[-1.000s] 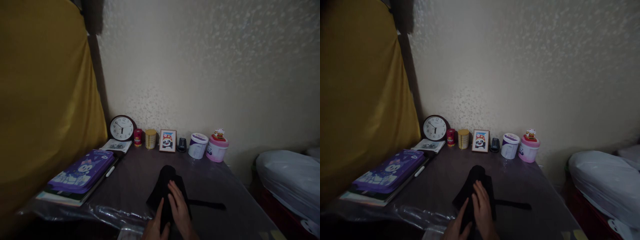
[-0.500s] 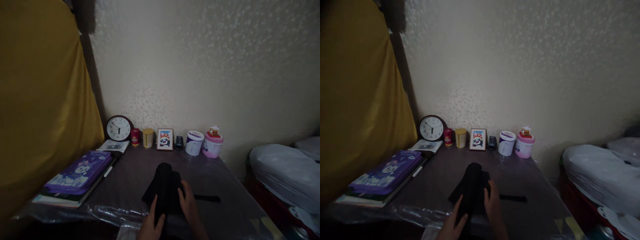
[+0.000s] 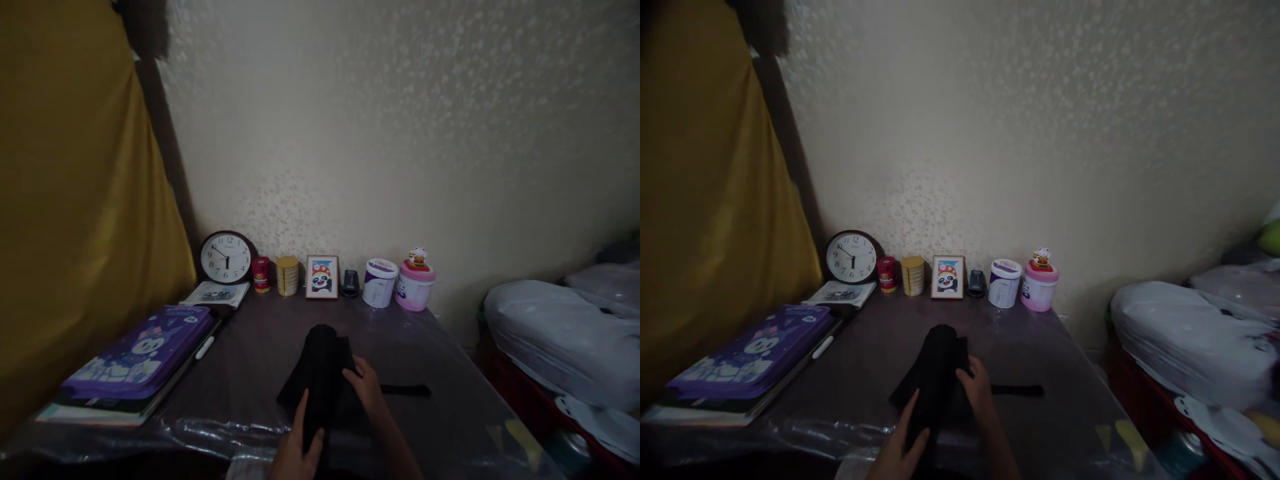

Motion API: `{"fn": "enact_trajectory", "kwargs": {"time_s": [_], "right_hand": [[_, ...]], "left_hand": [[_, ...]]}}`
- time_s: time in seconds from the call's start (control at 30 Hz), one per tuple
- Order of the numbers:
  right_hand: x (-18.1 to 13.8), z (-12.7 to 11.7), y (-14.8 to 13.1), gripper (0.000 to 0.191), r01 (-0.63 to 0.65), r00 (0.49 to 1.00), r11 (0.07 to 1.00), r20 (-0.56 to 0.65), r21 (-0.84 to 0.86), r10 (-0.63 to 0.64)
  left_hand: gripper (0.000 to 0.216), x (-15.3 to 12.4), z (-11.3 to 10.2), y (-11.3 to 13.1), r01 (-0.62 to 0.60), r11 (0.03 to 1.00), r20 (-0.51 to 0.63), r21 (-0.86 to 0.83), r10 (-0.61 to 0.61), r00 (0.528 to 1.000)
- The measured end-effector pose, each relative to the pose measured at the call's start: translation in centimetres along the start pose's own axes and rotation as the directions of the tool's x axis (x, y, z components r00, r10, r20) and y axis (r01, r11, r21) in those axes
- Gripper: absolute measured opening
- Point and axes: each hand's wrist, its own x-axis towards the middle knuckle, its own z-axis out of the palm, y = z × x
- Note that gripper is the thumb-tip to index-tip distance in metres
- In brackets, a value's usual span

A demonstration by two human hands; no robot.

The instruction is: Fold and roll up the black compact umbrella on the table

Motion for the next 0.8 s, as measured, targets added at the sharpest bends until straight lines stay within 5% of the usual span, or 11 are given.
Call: {"fn": "enact_trajectory", "kwargs": {"time_s": [0.17,0.33,0.57,0.8], "right_hand": [[0.9,2.6,-2.1,0.048,-0.096,0.995,0.995,0.011,-0.020,0.096],[0.9,4.7,-3.3,0.047,-0.058,0.996,0.985,0.058,-0.165,0.068],[-2.1,4.3,-3.8,0.058,-0.080,0.965,0.974,0.230,-0.210,0.129],[-3.7,4.3,-3.1,0.047,0.039,0.979,0.970,0.203,-0.238,0.011]], "left_hand": [[0.066,0.2,0.0,-0.2,-0.037,0.999,0.014,-0.019,0.037,0.999],[0.067,0.4,0.1,-0.5,-0.058,0.998,0.036,-0.013,0.058,0.998],[0.068,0.6,-0.1,-1.1,-0.081,0.996,0.082,0.041,0.078,0.994],[0.066,0.8,0.0,-1.4,-0.099,0.992,0.091,0.083,0.092,0.992]]}}
